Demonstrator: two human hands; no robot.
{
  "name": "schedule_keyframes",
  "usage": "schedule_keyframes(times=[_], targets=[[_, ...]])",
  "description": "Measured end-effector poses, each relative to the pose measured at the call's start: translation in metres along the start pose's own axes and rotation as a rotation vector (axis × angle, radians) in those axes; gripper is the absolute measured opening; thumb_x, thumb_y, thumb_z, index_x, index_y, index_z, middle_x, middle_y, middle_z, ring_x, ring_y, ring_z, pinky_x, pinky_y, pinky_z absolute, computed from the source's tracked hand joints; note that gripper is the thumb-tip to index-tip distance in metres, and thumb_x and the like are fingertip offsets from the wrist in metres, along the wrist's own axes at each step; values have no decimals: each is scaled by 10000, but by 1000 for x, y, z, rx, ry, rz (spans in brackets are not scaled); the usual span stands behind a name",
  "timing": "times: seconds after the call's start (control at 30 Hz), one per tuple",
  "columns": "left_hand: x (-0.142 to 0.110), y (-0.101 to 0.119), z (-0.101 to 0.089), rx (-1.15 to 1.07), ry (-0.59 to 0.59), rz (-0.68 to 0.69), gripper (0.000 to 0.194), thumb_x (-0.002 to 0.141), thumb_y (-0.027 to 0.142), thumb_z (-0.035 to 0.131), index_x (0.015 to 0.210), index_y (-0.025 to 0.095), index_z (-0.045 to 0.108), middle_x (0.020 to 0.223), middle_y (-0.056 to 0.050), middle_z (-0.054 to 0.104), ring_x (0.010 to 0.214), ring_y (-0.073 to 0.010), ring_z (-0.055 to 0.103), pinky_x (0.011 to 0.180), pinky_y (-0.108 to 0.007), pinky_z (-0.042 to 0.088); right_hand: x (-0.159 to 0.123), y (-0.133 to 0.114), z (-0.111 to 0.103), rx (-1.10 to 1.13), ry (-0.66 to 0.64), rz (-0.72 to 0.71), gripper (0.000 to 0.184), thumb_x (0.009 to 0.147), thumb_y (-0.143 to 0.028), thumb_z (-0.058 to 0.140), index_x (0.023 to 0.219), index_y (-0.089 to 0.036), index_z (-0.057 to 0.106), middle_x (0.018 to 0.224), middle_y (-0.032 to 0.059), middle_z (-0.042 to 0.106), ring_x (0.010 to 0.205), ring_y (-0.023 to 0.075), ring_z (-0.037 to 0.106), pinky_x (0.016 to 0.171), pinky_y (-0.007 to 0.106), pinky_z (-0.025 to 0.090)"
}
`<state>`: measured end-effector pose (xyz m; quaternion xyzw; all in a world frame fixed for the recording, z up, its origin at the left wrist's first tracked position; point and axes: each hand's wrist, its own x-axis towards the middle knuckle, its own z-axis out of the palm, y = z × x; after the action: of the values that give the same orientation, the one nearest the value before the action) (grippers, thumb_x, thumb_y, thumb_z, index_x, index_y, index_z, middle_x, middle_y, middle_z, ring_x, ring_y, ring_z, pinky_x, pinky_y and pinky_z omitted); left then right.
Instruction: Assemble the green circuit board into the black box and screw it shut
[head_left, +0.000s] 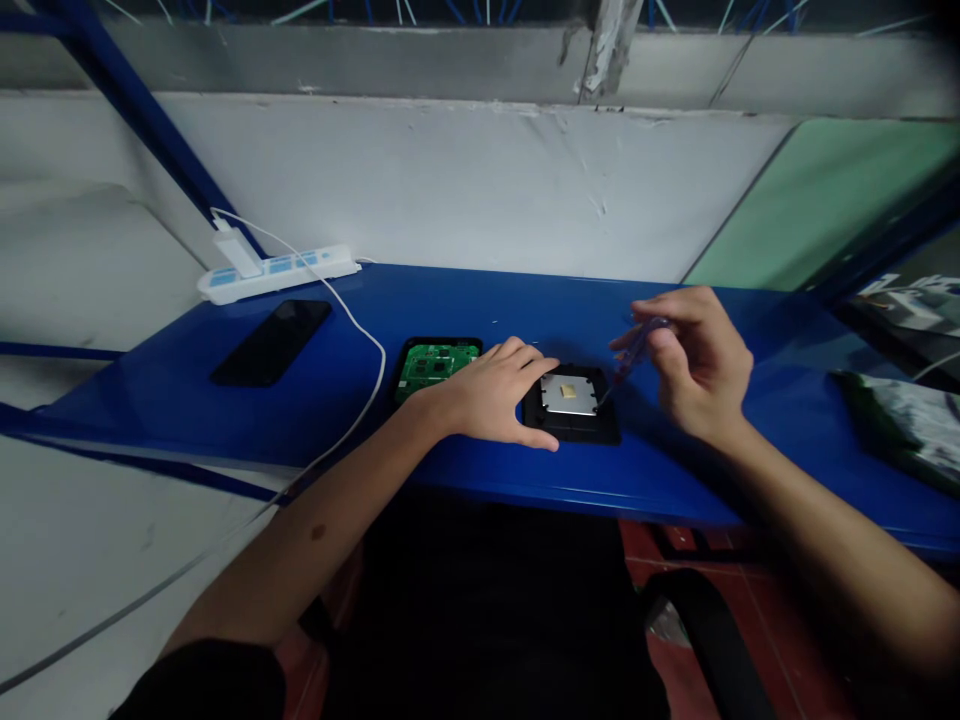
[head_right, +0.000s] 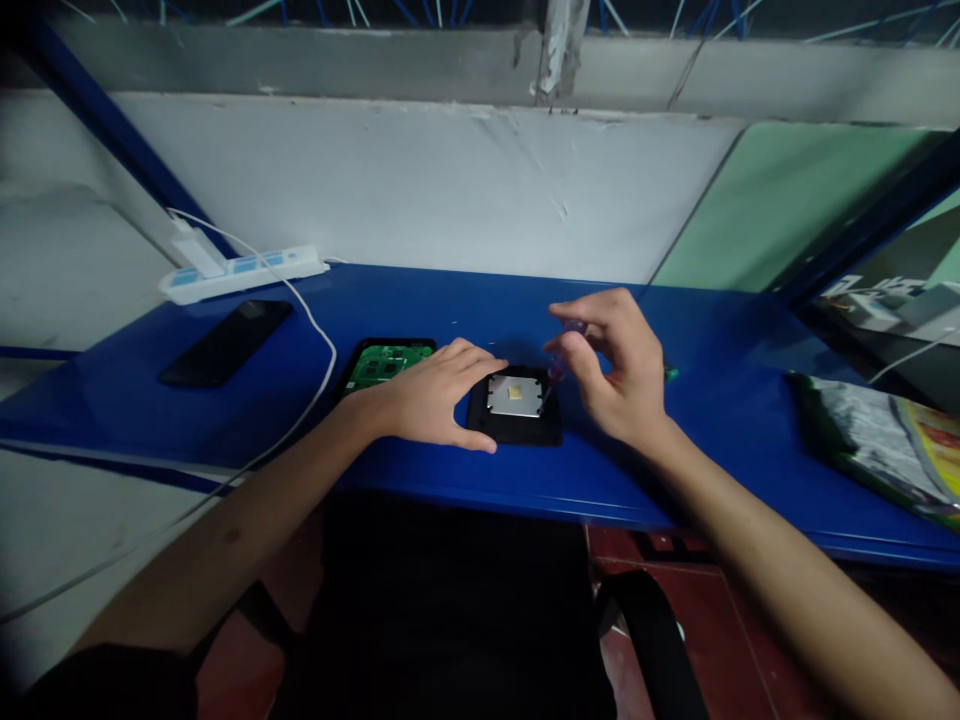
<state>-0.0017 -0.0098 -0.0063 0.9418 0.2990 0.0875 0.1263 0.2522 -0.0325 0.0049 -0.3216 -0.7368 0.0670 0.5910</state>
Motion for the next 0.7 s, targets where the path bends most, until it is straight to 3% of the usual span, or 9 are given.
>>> schedule_keyframes(times=[0.2,0.4,0.57,0.7], targets=[[0,0,0,-2,-6,-8,1039,768,834,563,1552,183,359,1465,-148,485,1345,-347,391,1144,-501,356,-2,-7,-1,11,-41,79,317,1004,-396,488,1263,-403,670,1183,54,691,760,220,730,754,491,622],[0,2,-3,0,-31,-21,1049,776,830,555,1552,154,352,1478,-150,475,1358,-346,381,1158,-482,338,0,-6,-2,37,-50,48,346,1004,-303,514,1320,-324,653,1116,46,737,729,193,749,661,427,621],[0,0,-1,-1,-15,-9,1031,774,840,550,1553,196,349,1474,-139,483,1346,-347,387,1140,-490,353,1,-4,-1,-52,2,5,386,876,-251,721,1249,-340,677,981,28,679,690,149,687,596,333,603],[0,0,0,-1,-13,-11,1042,773,842,556,1553,181,349,1479,-145,480,1348,-347,388,1143,-488,350,2,-5,-2,-38,-10,-25,274,905,-287,680,1176,-305,715,996,35,659,665,147,698,552,324,574]])
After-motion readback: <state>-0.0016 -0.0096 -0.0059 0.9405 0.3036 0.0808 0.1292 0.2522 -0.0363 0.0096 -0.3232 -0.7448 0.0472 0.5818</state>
